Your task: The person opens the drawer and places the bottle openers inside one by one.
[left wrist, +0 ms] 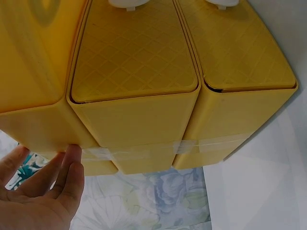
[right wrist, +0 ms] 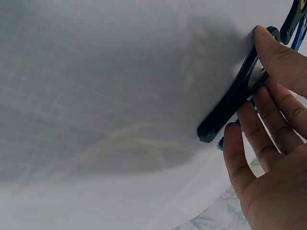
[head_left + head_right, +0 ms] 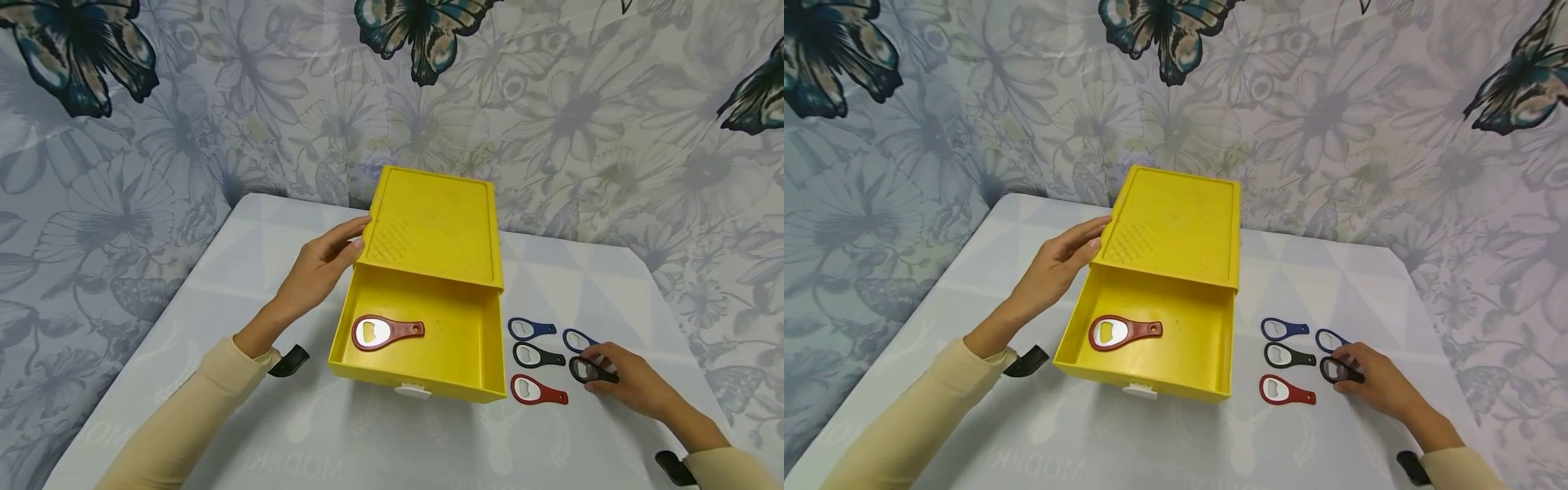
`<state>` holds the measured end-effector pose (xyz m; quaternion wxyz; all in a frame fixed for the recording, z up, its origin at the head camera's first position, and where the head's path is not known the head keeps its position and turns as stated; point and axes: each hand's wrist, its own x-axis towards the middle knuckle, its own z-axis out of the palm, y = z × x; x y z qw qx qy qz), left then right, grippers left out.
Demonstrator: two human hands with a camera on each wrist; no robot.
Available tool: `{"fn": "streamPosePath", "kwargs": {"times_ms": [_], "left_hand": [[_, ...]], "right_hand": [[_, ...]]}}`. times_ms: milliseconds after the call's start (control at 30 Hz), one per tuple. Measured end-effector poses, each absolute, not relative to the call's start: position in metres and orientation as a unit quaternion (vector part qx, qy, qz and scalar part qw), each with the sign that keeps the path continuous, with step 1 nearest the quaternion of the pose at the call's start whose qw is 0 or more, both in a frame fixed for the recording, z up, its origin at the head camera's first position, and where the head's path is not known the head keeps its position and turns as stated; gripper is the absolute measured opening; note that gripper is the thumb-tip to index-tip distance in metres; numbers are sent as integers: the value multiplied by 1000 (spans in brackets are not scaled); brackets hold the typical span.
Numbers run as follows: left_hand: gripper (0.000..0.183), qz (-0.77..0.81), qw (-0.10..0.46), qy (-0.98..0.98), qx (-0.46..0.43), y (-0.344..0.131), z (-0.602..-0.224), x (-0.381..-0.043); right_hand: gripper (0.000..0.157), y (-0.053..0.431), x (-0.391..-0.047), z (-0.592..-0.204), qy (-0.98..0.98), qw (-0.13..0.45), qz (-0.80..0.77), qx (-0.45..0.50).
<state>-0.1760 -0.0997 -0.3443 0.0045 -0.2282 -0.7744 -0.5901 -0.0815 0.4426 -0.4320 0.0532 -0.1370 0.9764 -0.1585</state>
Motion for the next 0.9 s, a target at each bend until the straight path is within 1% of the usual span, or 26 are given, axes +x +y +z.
{"fn": "streamPosePath", "kwargs": {"times_ms": [300, 667, 900], "left_hand": [[46, -590, 7, -774, -230, -99, -345, -177], [46, -590, 12, -773, -232, -100, -345, -177], [46, -592, 12, -772, -233, -101, -346, -177]], "right_hand": [[49, 444, -83, -438, 973, 7, -148, -179], [45, 444, -84, -436, 972, 1, -136, -189], [47, 441, -85, -430, 964, -43, -139, -222]]}}
